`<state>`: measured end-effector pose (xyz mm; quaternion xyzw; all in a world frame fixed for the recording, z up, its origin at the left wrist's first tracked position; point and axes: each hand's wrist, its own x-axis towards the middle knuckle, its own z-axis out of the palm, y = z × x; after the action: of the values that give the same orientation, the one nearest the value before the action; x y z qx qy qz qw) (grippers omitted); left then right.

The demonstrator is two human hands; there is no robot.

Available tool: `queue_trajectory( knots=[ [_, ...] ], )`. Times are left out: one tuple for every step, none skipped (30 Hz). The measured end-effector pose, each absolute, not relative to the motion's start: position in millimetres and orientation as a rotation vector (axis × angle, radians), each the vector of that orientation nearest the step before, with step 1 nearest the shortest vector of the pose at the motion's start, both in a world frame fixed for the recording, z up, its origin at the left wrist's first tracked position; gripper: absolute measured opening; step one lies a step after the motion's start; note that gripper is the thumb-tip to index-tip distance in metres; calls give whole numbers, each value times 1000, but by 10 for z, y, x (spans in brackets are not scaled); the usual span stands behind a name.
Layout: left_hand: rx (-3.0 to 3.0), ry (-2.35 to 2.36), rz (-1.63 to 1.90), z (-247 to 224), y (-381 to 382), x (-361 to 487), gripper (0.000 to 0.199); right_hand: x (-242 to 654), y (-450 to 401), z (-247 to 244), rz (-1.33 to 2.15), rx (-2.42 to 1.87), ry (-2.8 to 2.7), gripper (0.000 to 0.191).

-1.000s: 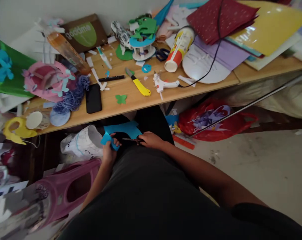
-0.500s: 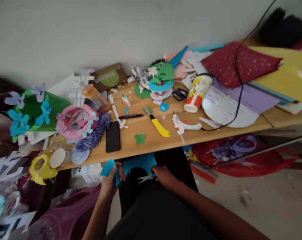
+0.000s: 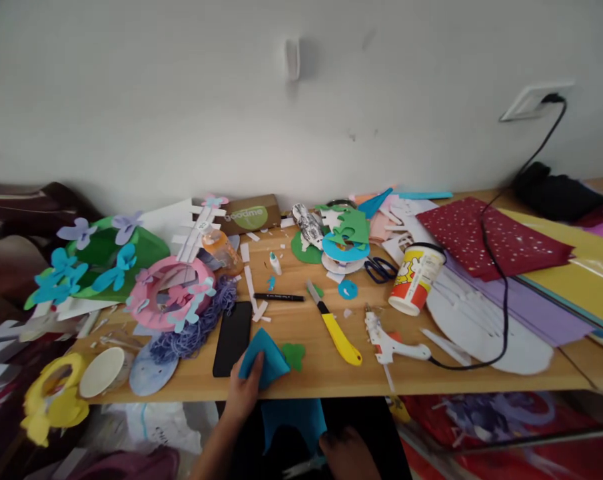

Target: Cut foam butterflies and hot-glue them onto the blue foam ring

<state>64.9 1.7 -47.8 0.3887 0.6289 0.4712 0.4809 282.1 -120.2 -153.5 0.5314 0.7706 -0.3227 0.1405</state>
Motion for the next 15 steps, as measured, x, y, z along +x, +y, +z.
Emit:
queue_trajectory(
  knots=[
    [967, 1519, 1142, -463, 13, 652, 36, 2817, -1217, -1574, -905, 1540, 2251, 43],
    [981, 1509, 1139, -454, 6, 648, 35, 2813, -1226, -1611, -880, 1557, 2278, 45],
    [971, 1513, 1143, -452, 2, 639, 33, 2815, -1225, -1643, -861, 1585, 2305, 47],
    [939, 1531, 1152, -455, 0, 626, 31, 2828, -1212, -1667, -860, 1619, 2331, 48],
    [893, 1558, 1163, -460, 2, 612, 32, 2860, -1188, -1682, -883, 1656, 2350, 49],
    [843, 1591, 1172, -465, 5, 599, 33, 2917, -1152, -1690, -925, 1694, 2362, 49],
    [798, 1614, 1171, -465, 9, 589, 35, 3004, -1109, -1695, -976, 1738, 2365, 48],
    [769, 1617, 1151, -461, 10, 583, 35, 3123, -1064, -1698, -1025, 1790, 2360, 48],
    [763, 1598, 1117, -450, 10, 582, 38, 3276, -1023, -1703, -1046, 1866, 2347, 48],
    [777, 1564, 1072, -435, 7, 585, 44, 3457, -996, -1708, -1041, 1965, 2329, 49],
    [786, 1532, 1026, -417, 4, 592, 52, 3657, -987, -1712, -1040, 2057, 2293, 52],
    [794, 1501, 989, -398, 1, 602, 59, 3865, -1000, -1710, -1019, 2172, 2251, 52],
    [801, 1471, 974, -382, 1, 612, 64, 4065, -1037, -1699, -1008, 2247, 2233, 49],
    [806, 1444, 983, -371, 4, 622, 65, 4245, -1094, -1675, -965, 2347, 2206, 45],
    [810, 1415, 1007, -364, 10, 630, 64, 4391, -1165, -1636, -893, 2460, 2189, 39]
  ],
)
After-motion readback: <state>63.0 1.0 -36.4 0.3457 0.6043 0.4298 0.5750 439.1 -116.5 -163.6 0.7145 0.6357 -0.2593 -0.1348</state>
